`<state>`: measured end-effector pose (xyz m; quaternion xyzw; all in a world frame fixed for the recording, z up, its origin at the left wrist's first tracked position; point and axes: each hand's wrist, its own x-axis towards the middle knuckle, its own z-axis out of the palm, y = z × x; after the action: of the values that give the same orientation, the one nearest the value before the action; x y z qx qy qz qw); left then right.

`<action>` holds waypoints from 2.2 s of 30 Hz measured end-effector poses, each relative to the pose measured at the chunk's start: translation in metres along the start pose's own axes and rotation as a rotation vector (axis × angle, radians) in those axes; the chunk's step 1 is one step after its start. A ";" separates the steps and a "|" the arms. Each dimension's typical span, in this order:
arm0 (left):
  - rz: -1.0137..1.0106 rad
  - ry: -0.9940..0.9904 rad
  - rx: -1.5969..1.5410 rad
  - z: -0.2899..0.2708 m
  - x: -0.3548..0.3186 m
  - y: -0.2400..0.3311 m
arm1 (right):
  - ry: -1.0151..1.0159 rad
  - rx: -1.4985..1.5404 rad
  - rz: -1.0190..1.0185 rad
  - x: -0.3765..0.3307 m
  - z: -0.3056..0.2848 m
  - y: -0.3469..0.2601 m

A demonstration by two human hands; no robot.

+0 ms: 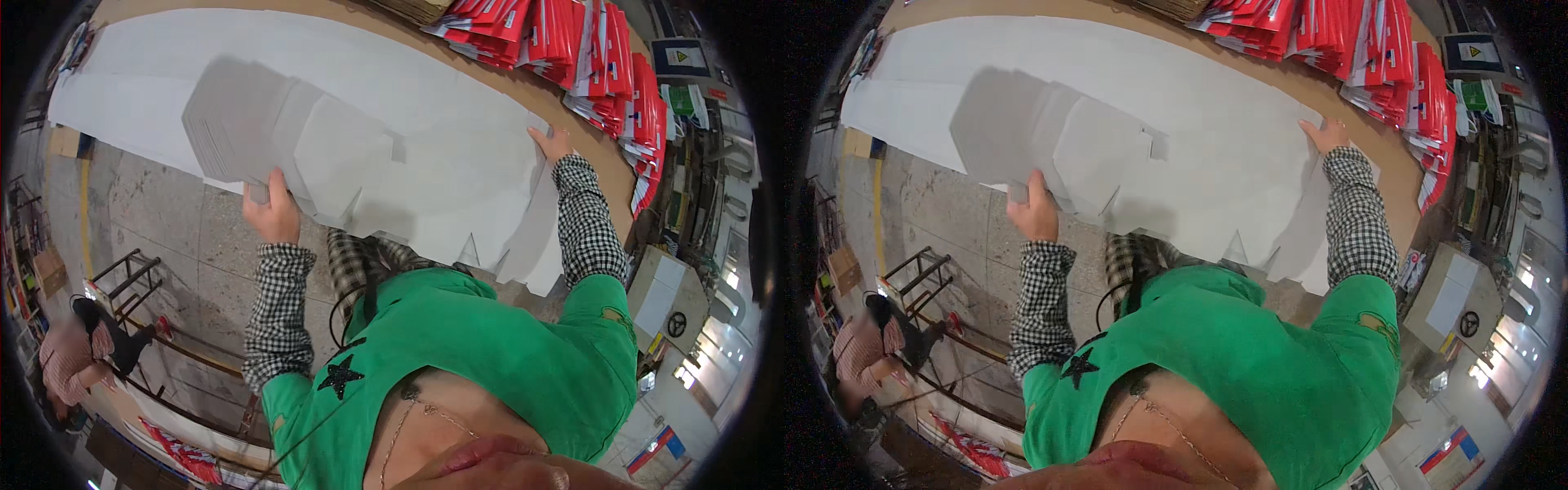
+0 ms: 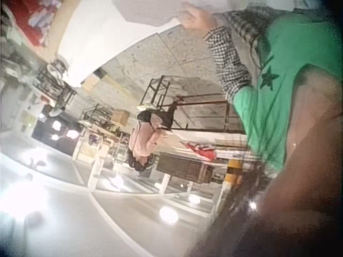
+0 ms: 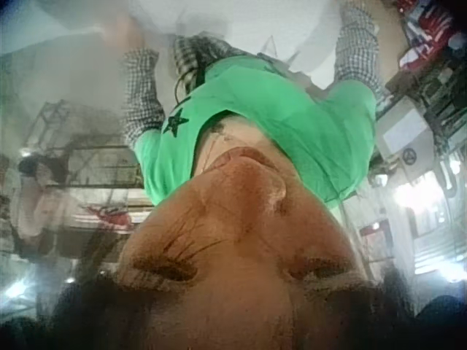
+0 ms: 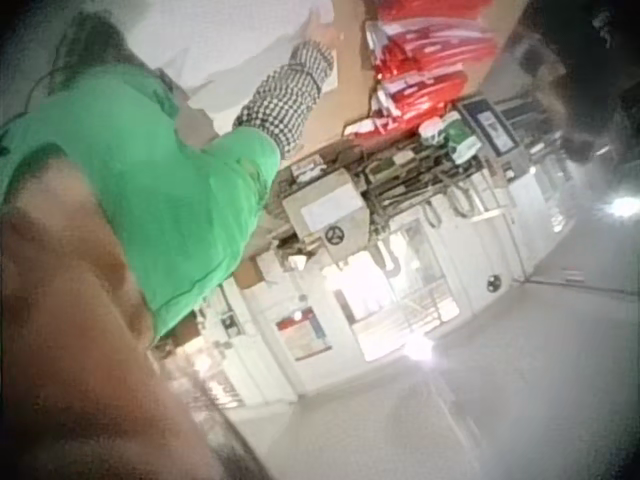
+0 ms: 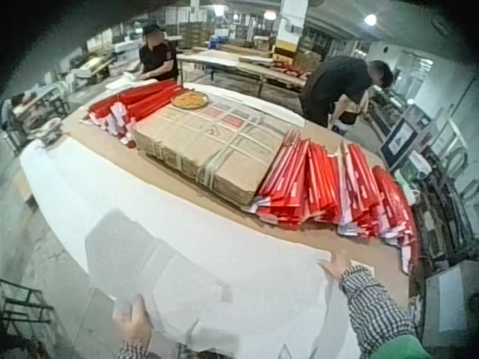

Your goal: Organizing and stacking paperboard packaging inserts on a work table.

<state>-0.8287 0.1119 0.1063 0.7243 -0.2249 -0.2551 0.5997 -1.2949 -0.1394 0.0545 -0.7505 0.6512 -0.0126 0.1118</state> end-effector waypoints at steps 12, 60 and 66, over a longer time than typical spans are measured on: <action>0.058 -0.011 0.075 -0.013 -0.004 -0.012 | -0.185 -0.141 0.200 0.007 -0.022 -0.025; -0.021 -0.133 -0.047 0.008 -0.018 -0.021 | -0.146 -0.029 -0.330 -0.006 0.028 -0.157; -0.307 -0.082 -0.033 0.016 0.001 -0.027 | -0.086 0.071 -0.344 -0.004 0.041 -0.151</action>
<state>-0.8373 0.1038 0.0770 0.7293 -0.1317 -0.3770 0.5556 -1.1412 -0.1103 0.0432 -0.8462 0.5071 -0.0226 0.1622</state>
